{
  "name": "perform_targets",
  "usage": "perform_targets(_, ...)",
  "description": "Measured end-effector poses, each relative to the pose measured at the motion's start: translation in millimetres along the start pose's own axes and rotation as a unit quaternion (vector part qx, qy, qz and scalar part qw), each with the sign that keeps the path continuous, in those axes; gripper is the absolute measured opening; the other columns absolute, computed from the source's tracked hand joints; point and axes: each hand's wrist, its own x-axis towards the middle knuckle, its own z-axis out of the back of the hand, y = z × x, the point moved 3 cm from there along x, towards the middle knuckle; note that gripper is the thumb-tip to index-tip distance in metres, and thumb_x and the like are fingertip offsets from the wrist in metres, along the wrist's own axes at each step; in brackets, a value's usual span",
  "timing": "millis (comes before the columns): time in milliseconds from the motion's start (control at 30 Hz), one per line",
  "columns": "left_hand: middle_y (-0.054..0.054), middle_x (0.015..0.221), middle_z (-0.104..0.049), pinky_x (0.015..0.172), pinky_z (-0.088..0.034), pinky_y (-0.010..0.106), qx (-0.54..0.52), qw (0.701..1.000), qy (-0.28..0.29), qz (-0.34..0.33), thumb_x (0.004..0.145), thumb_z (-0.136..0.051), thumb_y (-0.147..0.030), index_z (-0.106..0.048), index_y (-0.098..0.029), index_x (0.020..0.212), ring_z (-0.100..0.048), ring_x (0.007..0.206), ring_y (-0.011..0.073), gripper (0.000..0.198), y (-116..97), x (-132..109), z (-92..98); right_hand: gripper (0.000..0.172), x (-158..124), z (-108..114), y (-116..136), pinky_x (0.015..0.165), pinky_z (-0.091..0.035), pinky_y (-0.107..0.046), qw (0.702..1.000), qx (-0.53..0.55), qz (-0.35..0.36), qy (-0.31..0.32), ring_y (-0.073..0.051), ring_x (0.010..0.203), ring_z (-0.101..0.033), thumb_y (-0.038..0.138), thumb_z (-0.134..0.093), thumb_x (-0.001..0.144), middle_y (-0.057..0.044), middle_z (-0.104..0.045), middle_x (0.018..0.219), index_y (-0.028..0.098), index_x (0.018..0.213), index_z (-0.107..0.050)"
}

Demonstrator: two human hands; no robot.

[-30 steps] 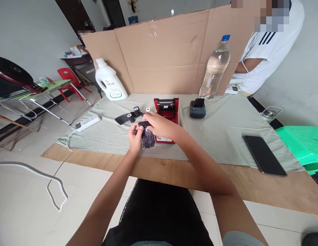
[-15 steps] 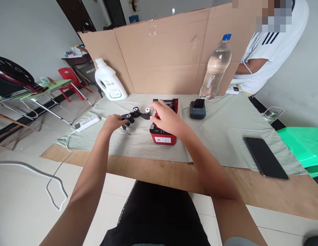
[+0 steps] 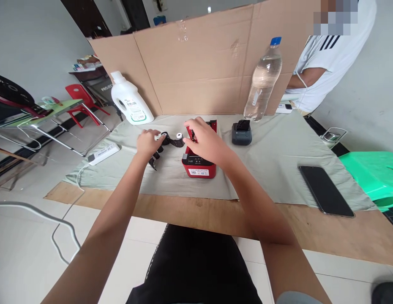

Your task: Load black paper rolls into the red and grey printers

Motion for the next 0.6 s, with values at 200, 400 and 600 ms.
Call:
perform_targets(200, 0.004, 0.136, -0.072, 0.115, -0.035, 0.048, 0.006, 0.968, 0.197, -0.159, 0.09, -0.059, -0.024, -0.069, -0.033, 0.133, -0.06, 0.129, 0.0303, 0.045, -50.9, 49.3, -35.7, 0.028, 2.2, 4.1, -8.6, 0.087, -0.052, -0.038, 1.0, 0.014, 0.006, -0.027, -0.018, 0.086, -0.066, 0.023, -0.057, 0.095, -0.008, -0.06, 0.124, 0.022, 0.123, -0.06)
perform_targets(400, 0.005, 0.11, -0.08, 0.092, -0.052, 0.034, -0.053, 0.963, 0.205, -0.166, 0.075, -0.066, -0.012, -0.081, -0.026, 0.103, -0.071, 0.101, 0.0259, 0.035, -56.8, 66.5, -31.9, 0.026, 3.1, 16.7, -12.9, 0.082, -0.052, -0.037, 0.998, 0.025, 0.003, -0.049, -0.018, 0.084, -0.065, 0.023, -0.059, 0.093, -0.008, -0.066, 0.12, 0.022, 0.119, -0.064)
perform_targets(600, 0.006, 0.098, -0.077, 0.077, -0.056, 0.028, -0.524, 0.842, -0.085, -0.098, 0.076, -0.077, -0.026, -0.076, -0.02, 0.098, -0.07, 0.083, 0.0171, 0.023, -45.8, 12.8, 6.7, 0.021, 4.2, 33.2, -28.6, 0.078, -0.052, -0.034, 0.994, 0.066, -0.04, -0.076, -0.02, 0.085, -0.066, 0.025, -0.059, 0.093, -0.006, -0.075, 0.102, 0.021, 0.108, -0.072)
